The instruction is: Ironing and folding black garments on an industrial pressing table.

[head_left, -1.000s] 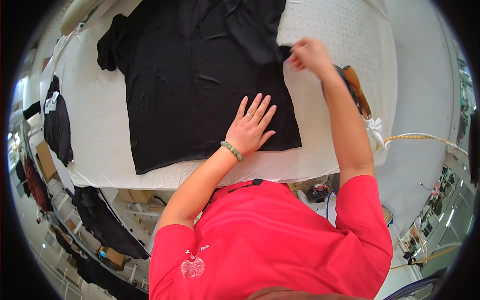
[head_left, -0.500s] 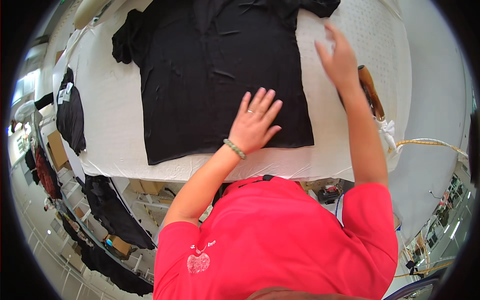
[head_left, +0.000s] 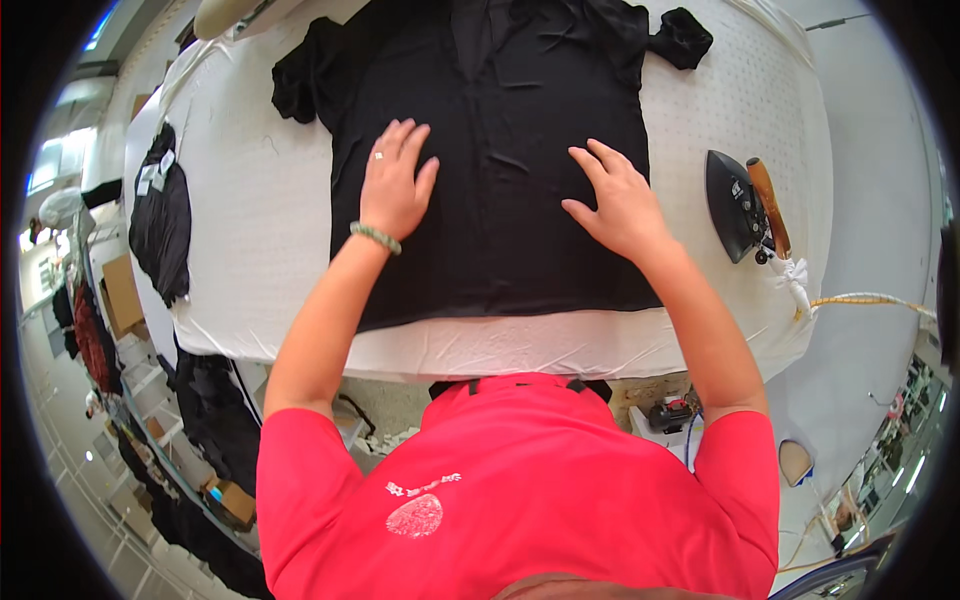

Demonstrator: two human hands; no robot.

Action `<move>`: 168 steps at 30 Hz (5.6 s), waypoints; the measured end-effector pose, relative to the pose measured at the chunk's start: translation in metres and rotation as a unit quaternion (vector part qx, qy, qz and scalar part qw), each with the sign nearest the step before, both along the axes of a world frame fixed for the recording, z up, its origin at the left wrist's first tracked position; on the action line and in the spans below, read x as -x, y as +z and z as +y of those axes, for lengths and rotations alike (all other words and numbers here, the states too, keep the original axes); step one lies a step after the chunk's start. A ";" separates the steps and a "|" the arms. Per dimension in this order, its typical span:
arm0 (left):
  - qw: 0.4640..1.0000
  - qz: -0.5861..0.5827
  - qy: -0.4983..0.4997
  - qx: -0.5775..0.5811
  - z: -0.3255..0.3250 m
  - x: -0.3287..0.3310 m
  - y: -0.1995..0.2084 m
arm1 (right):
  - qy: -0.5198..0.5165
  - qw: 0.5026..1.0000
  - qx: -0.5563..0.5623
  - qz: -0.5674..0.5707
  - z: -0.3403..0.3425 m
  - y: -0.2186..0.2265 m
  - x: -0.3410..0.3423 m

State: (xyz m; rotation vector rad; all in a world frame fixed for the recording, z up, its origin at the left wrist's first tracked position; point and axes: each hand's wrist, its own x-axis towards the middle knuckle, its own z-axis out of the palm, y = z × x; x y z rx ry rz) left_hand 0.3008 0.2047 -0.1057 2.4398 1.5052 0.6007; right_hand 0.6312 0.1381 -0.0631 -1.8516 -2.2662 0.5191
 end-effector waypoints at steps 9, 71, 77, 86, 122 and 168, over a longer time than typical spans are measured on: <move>0.992 -0.074 0.094 0.024 0.284 0.042 -0.026 | -0.052 0.998 0.036 -0.023 0.181 -0.007 0.062; 0.992 -0.059 -0.106 0.036 0.407 -0.008 -0.071 | 0.018 0.987 -0.100 0.125 0.429 -0.083 0.074; 0.985 -0.122 -0.060 -0.109 0.322 -0.015 -0.071 | -0.031 0.933 -0.350 0.080 0.361 -0.074 0.114; 0.993 -0.069 -0.024 0.096 -0.035 0.097 -0.021 | -0.177 0.970 -0.158 0.046 0.035 -0.064 0.029; 0.754 -0.467 0.341 0.310 -0.327 0.192 0.126 | -0.386 0.754 0.086 0.524 -0.307 0.094 -0.104; 0.849 -0.187 -0.026 0.493 0.147 -0.059 0.002 | -0.614 0.420 0.257 0.617 -0.240 -0.032 0.183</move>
